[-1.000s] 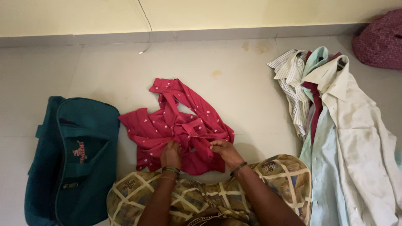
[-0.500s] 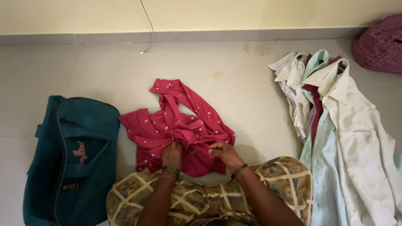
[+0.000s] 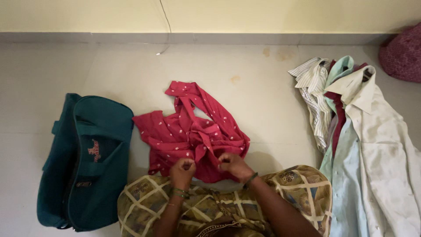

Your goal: The person picks up a red shirt from a pile on the floor, buttons the collar, and then lays it flat to fold it.

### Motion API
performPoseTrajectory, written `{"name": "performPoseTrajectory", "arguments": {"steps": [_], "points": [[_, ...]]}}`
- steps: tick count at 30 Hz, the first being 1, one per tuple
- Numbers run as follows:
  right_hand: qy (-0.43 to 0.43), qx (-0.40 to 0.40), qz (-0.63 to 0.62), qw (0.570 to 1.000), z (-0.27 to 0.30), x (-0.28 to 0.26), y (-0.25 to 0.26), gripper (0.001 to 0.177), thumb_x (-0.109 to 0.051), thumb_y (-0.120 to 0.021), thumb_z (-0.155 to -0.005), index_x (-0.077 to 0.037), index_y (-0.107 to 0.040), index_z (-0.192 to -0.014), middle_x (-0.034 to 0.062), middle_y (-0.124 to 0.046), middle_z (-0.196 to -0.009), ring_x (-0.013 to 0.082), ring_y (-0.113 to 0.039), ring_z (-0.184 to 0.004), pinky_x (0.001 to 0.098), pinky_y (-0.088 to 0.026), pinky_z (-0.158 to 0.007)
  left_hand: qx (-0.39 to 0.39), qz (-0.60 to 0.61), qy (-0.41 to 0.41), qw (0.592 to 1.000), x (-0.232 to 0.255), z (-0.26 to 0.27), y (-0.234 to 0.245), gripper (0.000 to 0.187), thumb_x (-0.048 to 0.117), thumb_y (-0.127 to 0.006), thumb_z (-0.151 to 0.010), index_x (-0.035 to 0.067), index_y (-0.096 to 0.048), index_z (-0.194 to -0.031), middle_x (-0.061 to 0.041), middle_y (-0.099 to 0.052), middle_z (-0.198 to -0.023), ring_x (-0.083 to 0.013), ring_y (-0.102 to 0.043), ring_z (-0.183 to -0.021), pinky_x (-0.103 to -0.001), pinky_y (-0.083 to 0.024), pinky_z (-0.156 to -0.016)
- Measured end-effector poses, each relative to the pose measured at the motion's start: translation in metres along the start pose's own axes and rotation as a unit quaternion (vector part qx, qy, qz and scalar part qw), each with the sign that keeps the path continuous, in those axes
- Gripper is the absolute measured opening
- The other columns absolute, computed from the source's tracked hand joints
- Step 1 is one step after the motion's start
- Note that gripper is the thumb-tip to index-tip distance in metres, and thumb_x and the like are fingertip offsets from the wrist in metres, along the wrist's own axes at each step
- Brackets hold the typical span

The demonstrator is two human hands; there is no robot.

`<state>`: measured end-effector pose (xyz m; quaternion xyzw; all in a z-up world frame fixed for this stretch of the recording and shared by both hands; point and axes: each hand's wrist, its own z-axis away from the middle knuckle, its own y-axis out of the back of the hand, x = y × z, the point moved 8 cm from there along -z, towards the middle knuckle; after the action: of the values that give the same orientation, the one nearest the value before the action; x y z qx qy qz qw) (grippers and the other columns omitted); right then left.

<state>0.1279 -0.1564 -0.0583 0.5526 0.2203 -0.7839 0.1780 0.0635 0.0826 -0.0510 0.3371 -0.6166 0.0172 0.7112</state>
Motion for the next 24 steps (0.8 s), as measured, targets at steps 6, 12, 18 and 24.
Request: {"name": "performPoseTrajectory", "arguments": {"steps": [6,12,18,24], "points": [[0.004,-0.019,0.075,0.997,0.009,0.005,-0.026,0.016,-0.007,-0.074,-0.08,-0.004,-0.068,-0.094,-0.001,-0.068,-0.088,0.0078,-0.062,-0.082,0.0266,-0.052,-0.074,-0.05,0.058,0.089,0.993,0.015,0.037,-0.01,0.014,0.008,-0.079,-0.08,0.008,-0.082,-0.094,-0.002,-0.078,-0.08,-0.0109,-0.066,-0.07,-0.028,-0.055,-0.067],[0.103,0.034,0.127,0.986,0.016,0.011,-0.029,0.015,-0.009,-0.075,-0.086,-0.001,-0.069,-0.097,-0.0007,-0.069,-0.092,0.0074,-0.064,-0.087,0.0258,-0.053,-0.079,-0.099,0.2,0.053,0.973,0.038,0.059,-0.029,0.011,0.005,-0.074,-0.088,0.002,-0.075,-0.099,-0.002,-0.076,-0.087,-0.009,-0.067,-0.077,-0.026,-0.055,-0.073],[0.064,0.084,0.031,0.994,0.017,0.015,-0.022,0.011,-0.008,-0.072,-0.09,-0.001,-0.068,-0.097,-0.0014,-0.068,-0.088,0.0069,-0.059,-0.081,0.0264,-0.051,-0.071,-0.09,0.233,0.037,0.968,0.065,0.066,-0.025,0.013,-0.001,-0.074,-0.088,0.002,-0.062,-0.087,-0.003,-0.07,-0.081,-0.01,-0.066,-0.075,-0.027,-0.055,-0.072],[0.074,0.067,0.073,0.992,0.023,0.005,-0.024,0.006,-0.007,-0.069,-0.093,-0.002,-0.069,-0.096,-0.0028,-0.07,-0.089,0.0042,-0.061,-0.083,0.0244,-0.053,-0.074,-0.086,0.151,0.07,0.982,0.063,0.07,-0.024,0.016,0.001,-0.074,-0.089,0.002,-0.059,-0.083,-0.004,-0.071,-0.081,-0.0105,-0.068,-0.076,-0.027,-0.057,-0.073]]}}
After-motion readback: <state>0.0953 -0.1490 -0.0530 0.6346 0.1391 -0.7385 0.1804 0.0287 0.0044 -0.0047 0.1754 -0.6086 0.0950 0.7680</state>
